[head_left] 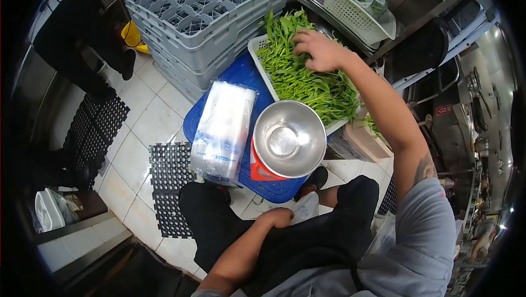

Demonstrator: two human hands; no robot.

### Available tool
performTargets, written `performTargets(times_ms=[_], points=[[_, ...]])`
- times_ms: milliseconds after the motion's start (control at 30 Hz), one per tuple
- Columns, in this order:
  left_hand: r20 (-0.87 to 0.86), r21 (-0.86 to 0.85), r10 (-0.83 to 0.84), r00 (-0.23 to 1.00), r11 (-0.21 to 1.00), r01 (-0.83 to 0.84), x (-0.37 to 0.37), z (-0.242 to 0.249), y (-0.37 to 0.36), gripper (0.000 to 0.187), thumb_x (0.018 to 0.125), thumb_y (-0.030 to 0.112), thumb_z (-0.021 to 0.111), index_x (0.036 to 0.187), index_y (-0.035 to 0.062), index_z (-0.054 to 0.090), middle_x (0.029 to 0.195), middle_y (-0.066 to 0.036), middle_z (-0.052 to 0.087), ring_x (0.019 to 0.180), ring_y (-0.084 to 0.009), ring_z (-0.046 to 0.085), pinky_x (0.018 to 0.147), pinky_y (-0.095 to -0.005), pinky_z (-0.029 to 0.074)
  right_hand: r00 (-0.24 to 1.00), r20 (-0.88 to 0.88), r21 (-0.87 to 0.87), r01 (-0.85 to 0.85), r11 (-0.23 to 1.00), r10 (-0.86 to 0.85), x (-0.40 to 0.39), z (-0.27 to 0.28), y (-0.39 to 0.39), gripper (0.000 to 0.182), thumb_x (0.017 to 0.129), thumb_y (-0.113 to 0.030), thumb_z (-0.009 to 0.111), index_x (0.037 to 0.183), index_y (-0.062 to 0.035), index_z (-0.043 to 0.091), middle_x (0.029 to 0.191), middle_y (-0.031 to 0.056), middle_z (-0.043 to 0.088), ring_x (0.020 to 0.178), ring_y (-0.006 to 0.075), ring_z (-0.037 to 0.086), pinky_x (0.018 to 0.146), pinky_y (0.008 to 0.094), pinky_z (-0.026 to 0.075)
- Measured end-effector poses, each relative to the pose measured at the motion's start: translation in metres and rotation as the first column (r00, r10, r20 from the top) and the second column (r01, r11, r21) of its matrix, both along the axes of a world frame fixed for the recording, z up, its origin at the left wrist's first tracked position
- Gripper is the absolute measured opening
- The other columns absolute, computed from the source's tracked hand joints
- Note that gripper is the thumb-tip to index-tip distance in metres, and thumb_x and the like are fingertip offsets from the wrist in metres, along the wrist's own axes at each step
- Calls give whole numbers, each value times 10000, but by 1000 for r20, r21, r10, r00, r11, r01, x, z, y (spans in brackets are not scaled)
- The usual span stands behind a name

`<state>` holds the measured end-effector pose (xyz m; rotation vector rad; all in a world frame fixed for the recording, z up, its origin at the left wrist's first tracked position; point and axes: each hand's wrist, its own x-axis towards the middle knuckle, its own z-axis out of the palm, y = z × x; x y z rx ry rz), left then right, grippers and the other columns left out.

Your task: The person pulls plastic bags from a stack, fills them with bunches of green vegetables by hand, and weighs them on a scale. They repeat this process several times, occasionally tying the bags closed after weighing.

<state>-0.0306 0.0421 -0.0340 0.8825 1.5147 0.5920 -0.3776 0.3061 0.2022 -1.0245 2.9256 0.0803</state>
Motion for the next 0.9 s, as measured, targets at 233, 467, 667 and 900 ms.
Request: performTargets(times_ms=[233,467,667,900], points=[[-20,66,57,998,996,-55,1,-9,1,369,785,112,518,1106,46,688,1135,-209,672,1070,-357,639,896,-432,489,1000,6,431,0,902,-2,-62,-46,-41,486,761,-71,627,1244,-121,625,1382,46,549,1389,237,400,1062,438,381],[1,87,74,997,993,-74,3,-12,-4,367,780,137,520,1088,39,693,1114,-218,674,1046,-367,645,886,-434,493,994,-65,668,106,736,-85,-85,-54,-41,614,799,-173,661,1397,-175,523,1377,53,517,1259,244,453,1047,374,343],[16,85,79,997,993,-80,-1,-2,-6,371,775,134,521,1088,38,694,1123,-221,671,1055,-367,643,891,-435,492,994,-5,604,93,792,-113,-88,-33,-34,559,773,-140,667,1322,-131,565,1401,101,505,1361,287,396,1099,462,326],[-24,90,52,998,995,-50,0,-1,-4,369,779,130,516,1088,33,694,1124,-216,673,1065,-363,642,895,-431,492,970,5,614,189,766,-243,-74,9,-28,489,765,-89,606,1250,-144,629,1252,82,606,1300,290,429,1095,461,322]])
